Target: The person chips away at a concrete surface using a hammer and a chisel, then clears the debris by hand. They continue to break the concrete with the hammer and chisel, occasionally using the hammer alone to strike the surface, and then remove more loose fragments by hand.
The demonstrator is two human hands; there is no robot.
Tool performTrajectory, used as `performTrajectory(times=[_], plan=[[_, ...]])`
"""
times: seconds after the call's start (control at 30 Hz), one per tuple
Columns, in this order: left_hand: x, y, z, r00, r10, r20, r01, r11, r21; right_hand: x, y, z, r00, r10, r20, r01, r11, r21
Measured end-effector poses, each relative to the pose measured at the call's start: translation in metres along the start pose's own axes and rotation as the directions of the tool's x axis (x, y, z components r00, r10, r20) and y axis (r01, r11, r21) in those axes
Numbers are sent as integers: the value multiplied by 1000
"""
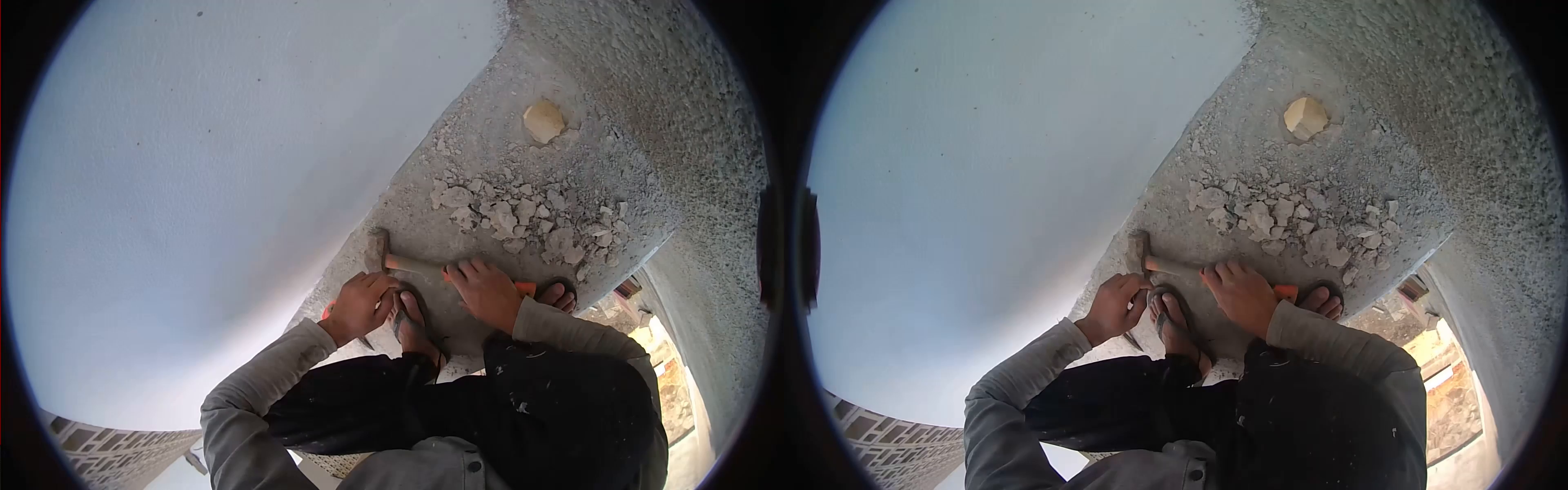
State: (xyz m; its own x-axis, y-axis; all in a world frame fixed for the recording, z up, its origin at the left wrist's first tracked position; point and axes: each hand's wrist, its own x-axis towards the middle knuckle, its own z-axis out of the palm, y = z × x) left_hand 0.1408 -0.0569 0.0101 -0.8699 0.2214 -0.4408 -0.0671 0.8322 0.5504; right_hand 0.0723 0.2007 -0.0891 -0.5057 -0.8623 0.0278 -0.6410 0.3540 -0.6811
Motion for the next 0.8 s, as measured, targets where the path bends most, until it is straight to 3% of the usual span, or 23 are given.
performTrajectory(times=[0.03, 0.07, 0.13, 0.2, 0.23, 0.27, 0.33, 0.37, 0.43, 0.47, 0.53, 0.57, 0.63, 0.67, 0.73, 0.77, 0.8], plan=[[-23, -5, -1, 965, -254, 64, 253, 967, 18, 4, -1, 9, 999, -32, 9, 32, 999, 13], [-44, -11, 0, 868, -481, 121, 479, 876, 48, 10, 2, 18, 999, 10, 43, -10, 1000, 9], [-98, -53, 35, 543, -839, -47, 839, 544, -15, 21, 1, 20, 995, 54, 78, -55, 998, 6], [-141, -103, 75, 55, -986, 155, 958, 9, -286, 33, -4, 11, 907, 150, 393, -218, 967, 134], [-133, -86, 69, -172, -931, 321, 878, -293, -378, 37, -5, 13, 905, 176, 388, -240, 963, 123], [-137, -87, 81, -226, -928, 295, 878, -325, -351, 41, -4, 18, 901, 140, 410, -246, 944, 219], [-167, -109, 121, -144, -934, 328, 868, -278, -411, 53, -1, 28, 895, 93, 436, -256, 907, 333], [-163, -108, 127, -160, -926, 342, 854, -303, -422, 62, 1, 31, 891, 76, 447, -253, 901, 352], [-181, -130, 159, 156, -962, 224, 777, -20, -629, 84, 1, 36, 860, 62, 506, -301, 863, 407], [-174, -128, 158, 203, -973, 110, 783, 94, -615, 89, -1, 50, 864, 89, 495, -321, 855, 406], [-170, -135, 175, 266, -955, -135, 724, 290, -626, 95, -2, 71, 923, -9, 385, -157, 904, 398], [-167, -129, 171, 285, -949, -132, 724, 303, -620, 102, -7, 62, 925, 11, 379, -172, 904, 392], [-154, -110, 164, 391, -859, -330, 746, 506, -432, 114, -7, 42, 588, 52, 807, -641, 639, 426], [-137, -83, 143, 480, -815, -326, 727, 577, -372, 116, -6, 56, 591, 75, 803, -654, 628, 422], [-120, -51, 111, 571, -782, -251, 691, 623, -366, 113, 1, 98, 524, -112, 844, -845, 57, 532], [-111, -37, 92, 596, -777, -202, 697, 626, -350, 107, 1, 79, 537, -94, 838, -839, 45, 542], [-103, -23, 71, 613, -763, -204, 688, 642, -337, 97, -5, 43, 658, 18, 753, -730, 262, 631]])
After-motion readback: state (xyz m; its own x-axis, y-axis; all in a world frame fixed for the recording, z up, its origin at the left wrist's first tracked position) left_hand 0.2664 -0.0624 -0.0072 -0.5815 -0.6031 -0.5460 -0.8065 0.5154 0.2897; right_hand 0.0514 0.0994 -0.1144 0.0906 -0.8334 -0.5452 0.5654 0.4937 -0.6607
